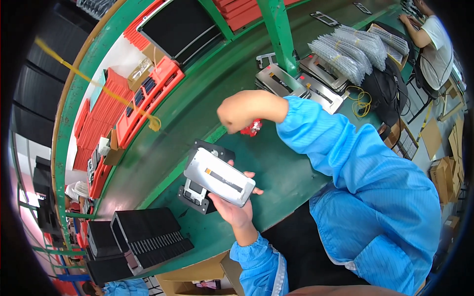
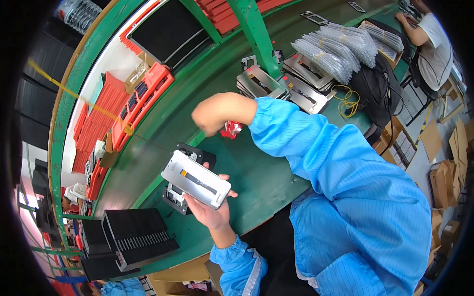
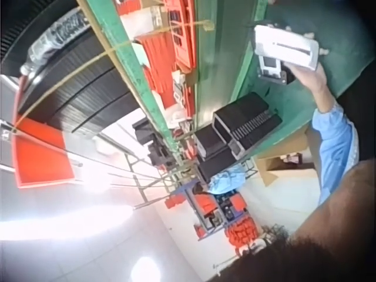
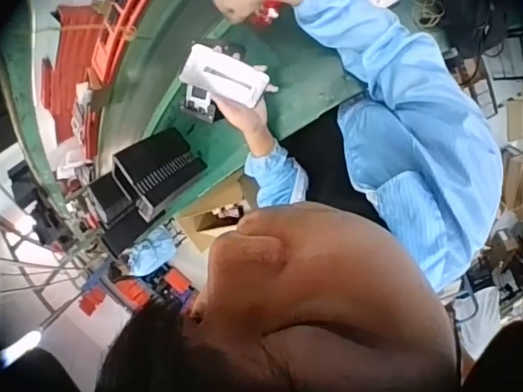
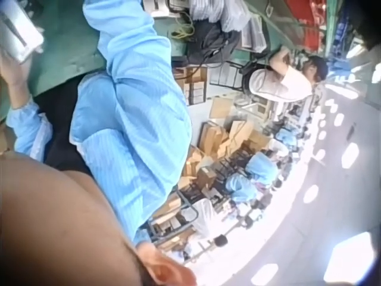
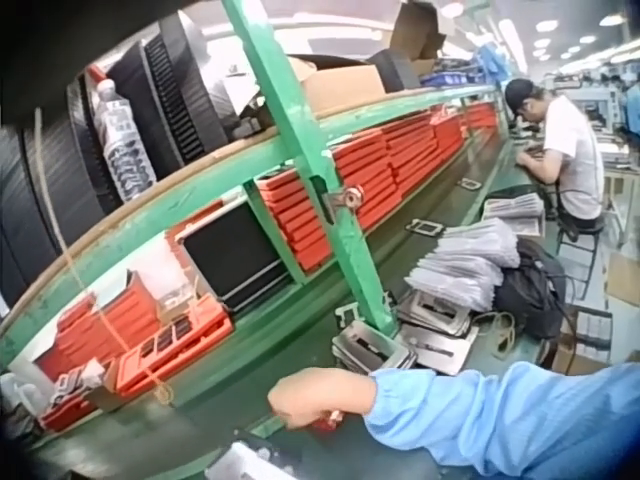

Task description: Assembling electronic handheld devices by aligning components and securing them using an electric screwdriver on an assembly line.

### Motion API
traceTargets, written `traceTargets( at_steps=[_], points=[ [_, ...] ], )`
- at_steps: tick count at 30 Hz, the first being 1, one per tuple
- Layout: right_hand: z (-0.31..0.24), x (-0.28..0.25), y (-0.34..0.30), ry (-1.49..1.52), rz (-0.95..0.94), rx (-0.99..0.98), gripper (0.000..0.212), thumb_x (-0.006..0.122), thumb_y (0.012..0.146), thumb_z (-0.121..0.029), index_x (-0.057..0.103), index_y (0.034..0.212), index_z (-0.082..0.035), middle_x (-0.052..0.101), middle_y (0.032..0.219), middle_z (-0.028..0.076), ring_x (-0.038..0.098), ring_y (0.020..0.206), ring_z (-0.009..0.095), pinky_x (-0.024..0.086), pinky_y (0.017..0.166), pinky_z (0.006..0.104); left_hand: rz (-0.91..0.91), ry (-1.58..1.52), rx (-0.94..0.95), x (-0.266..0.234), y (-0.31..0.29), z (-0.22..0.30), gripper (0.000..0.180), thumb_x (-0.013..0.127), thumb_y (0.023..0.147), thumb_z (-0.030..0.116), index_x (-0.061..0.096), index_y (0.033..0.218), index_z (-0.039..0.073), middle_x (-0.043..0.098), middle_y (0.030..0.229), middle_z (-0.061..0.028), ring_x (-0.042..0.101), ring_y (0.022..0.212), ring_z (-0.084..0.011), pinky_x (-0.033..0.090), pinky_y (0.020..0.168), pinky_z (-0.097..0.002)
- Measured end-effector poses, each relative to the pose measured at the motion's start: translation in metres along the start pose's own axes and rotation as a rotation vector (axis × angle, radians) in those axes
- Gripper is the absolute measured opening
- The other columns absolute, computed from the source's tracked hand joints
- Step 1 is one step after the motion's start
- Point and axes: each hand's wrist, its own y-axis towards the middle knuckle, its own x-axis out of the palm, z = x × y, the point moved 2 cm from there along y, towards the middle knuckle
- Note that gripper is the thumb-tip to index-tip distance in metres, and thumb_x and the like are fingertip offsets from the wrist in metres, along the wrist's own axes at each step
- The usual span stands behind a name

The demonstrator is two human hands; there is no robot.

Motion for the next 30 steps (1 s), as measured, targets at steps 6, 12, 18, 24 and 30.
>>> traceTargets(
  at_steps=[6, 12, 18, 24, 30],
  points=[
    [-0.045, 0.013, -0.003, 0.946, -0.045, -0.674, 0.021, 0.060, 0.097, -0.013, 0.071, 0.112, -0.003, 0.069, 0.071, 0.003, 0.067, 0.061, 0.015, 0.049, 0.050, 0.0317, 0.053, -0.121, 0.045, -0.002, 0.002, 0.000, 0.075, 0.024, 0.104, 0.065, 0.024, 0.159, 0.014, 0.045, 0.148, -0.0230, 0.067, 0.103, -0.0394, 0.060, 0.053, -0.0440],
    [-0.062, 0.030, -0.005, 0.820, -0.738, -0.603, 0.023, 0.061, 0.101, -0.018, 0.070, 0.117, -0.006, 0.067, 0.073, 0.001, 0.058, 0.048, 0.008, 0.041, 0.044, 0.0210, 0.527, -0.226, 0.195, 0.013, 0.009, 0.022, 0.080, 0.022, 0.103, 0.069, 0.025, 0.159, 0.012, 0.049, 0.145, -0.0220, 0.067, 0.104, -0.0343, 0.061, 0.060, -0.0399],
    [-0.024, 0.036, 0.031, 1.142, -0.232, -0.499, 0.024, 0.059, 0.102, -0.022, 0.070, 0.116, -0.007, 0.067, 0.081, 0.001, 0.056, 0.055, 0.006, 0.043, 0.050, 0.0198, 0.203, 0.450, 0.235, -0.027, -0.014, 0.073, 0.072, 0.031, 0.105, 0.058, 0.035, 0.155, 0.007, 0.054, 0.140, -0.0199, 0.065, 0.108, -0.0284, 0.058, 0.083, -0.0375],
    [-0.010, 0.050, 0.054, 1.416, 0.309, -0.142, 0.027, 0.056, 0.104, -0.029, 0.071, 0.115, -0.009, 0.066, 0.095, 0.000, 0.056, 0.074, 0.006, 0.047, 0.062, 0.0208, 0.301, 1.266, 0.265, -0.066, 0.006, 0.119, 0.066, 0.073, 0.094, 0.031, 0.048, 0.148, 0.002, 0.059, 0.134, -0.0178, 0.061, 0.115, -0.0241, 0.049, 0.100, -0.0374],
    [-0.008, 0.061, 0.068, 1.356, 0.275, -0.096, 0.033, 0.056, 0.103, -0.033, 0.067, 0.124, -0.011, 0.065, 0.112, 0.001, 0.058, 0.093, 0.011, 0.050, 0.072, 0.0271, 0.232, 1.502, 0.284, -0.062, 0.044, 0.093, 0.069, 0.079, 0.089, 0.024, 0.049, 0.146, 0.000, 0.065, 0.125, -0.0137, 0.062, 0.111, -0.0257, 0.049, 0.093, -0.0333]
  ],
)
